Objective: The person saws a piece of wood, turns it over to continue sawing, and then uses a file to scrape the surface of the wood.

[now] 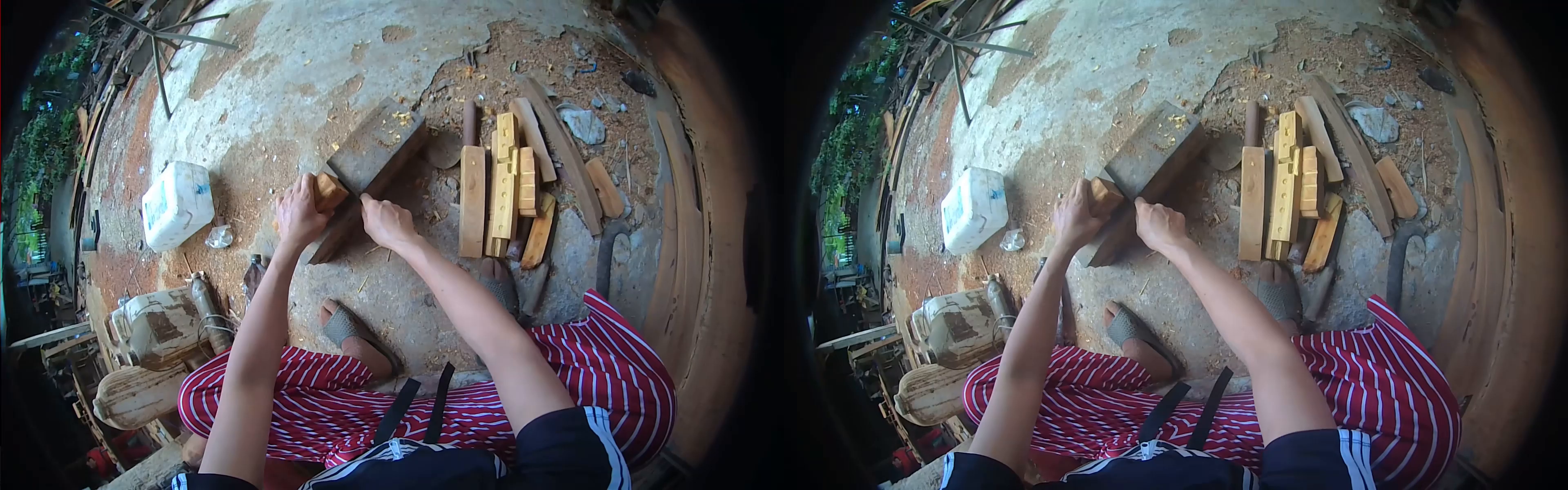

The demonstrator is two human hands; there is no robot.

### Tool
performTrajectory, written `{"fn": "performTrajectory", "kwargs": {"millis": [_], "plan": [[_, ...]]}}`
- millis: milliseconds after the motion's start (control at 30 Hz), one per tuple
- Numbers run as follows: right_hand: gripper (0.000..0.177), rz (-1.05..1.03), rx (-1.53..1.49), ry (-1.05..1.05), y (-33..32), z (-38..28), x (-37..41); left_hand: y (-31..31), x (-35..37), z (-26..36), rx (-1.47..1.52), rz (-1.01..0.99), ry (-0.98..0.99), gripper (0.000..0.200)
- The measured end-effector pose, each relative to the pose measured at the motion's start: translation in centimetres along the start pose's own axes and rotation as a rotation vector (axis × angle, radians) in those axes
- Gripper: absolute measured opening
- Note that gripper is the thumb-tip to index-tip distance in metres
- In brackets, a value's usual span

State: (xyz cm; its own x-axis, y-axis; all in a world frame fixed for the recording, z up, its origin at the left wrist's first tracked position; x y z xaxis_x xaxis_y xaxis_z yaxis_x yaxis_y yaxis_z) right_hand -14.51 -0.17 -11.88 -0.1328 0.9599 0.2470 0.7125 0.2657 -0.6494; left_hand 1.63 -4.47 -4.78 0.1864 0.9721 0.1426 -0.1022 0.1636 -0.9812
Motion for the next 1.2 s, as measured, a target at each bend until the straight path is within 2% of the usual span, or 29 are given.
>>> {"fn": "performTrajectory", "kwargs": {"millis": [100,167,200,233,300,333,367,433,467,567,600,700,800,900,933,1067,1200], "plan": [[0.021,0.002,-0.017,-0.006,0.2,0.0,-0.1,-1.5,-0.5,0.1,0.008,-0.013,-0.012,0.063],[0.025,0.021,-0.118,0.005,0.9,0.6,0.5,-4.0,-1.4,0.5,0.302,-0.432,-0.082,0.061],[0.025,0.021,-0.115,0.015,1.4,1.2,0.7,-1.9,-3.4,-2.9,0.469,-0.599,0.080,0.072],[0.028,0.040,-0.140,-0.006,1.6,1.6,0.7,-1.2,-3.5,-3.7,0.474,-0.606,0.087,0.072],[0.030,0.058,-0.161,-0.033,1.4,1.9,1.0,-1.6,-3.7,-3.6,0.451,-0.367,0.277,0.092],[0.031,0.063,-0.147,0.010,1.1,1.9,1.5,-1.9,-3.4,-3.7,0.383,-0.371,0.168,0.106],[0.032,0.067,-0.135,0.052,0.7,1.9,1.7,-2.0,-2.8,-3.4,0.382,-0.367,0.167,0.106],[0.031,0.114,-0.116,0.029,0.9,2.3,1.6,-1.9,-1.0,-1.8,0.045,-0.244,-0.005,0.107],[0.029,0.157,-0.095,0.005,1.2,2.4,1.7,-0.9,-0.2,-2.0,-0.080,-0.122,0.027,0.103],[0.026,0.208,-0.049,-0.004,0.3,1.3,2.0,0.8,0.3,-1.7,0.000,-0.079,-0.059,0.099],[0.026,0.200,-0.050,0.001,0.0,0.9,2.1,1.2,0.8,-1.3,-0.025,0.032,-0.019,0.098],[0.023,0.243,-0.021,-0.034,-1.0,-0.3,2.4,1.8,1.8,-1.0,-0.033,-0.015,0.020,0.098],[0.024,0.132,0.078,-0.151,-1.8,-1.6,2.5,2.1,1.4,-1.5,-0.024,-0.036,0.025,0.096],[0.024,0.120,0.022,-0.119,-1.5,-1.9,2.4,1.9,1.2,-1.7,-0.032,-0.057,0.021,0.097],[0.025,0.045,0.007,-0.068,-1.2,-1.6,1.8,1.9,1.3,-1.5,-0.021,-0.065,0.015,0.096],[0.024,0.071,0.007,-0.110,-0.4,-1.1,1.4,2.0,0.9,-1.8,-0.029,-0.040,0.009,0.098],[0.023,0.017,-0.045,-0.017,-2.5,-3.3,3.0,2.0,2.0,-1.4,-0.033,-0.101,-0.039,0.098]]}}
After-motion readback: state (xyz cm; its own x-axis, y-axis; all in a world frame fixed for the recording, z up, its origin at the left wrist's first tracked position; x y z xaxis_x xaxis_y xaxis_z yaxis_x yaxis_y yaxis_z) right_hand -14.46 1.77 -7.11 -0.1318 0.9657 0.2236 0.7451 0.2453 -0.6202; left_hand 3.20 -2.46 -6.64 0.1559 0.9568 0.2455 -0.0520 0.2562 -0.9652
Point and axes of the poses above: each hand's wrist, its own x-axis away from the middle knuckle, its own y-axis out of the palm, z = x × y, the point moved 2 cm from there along -x, towards the middle knuckle, and after that the axes turned 1 degree about -z, right-handed, at the moved point
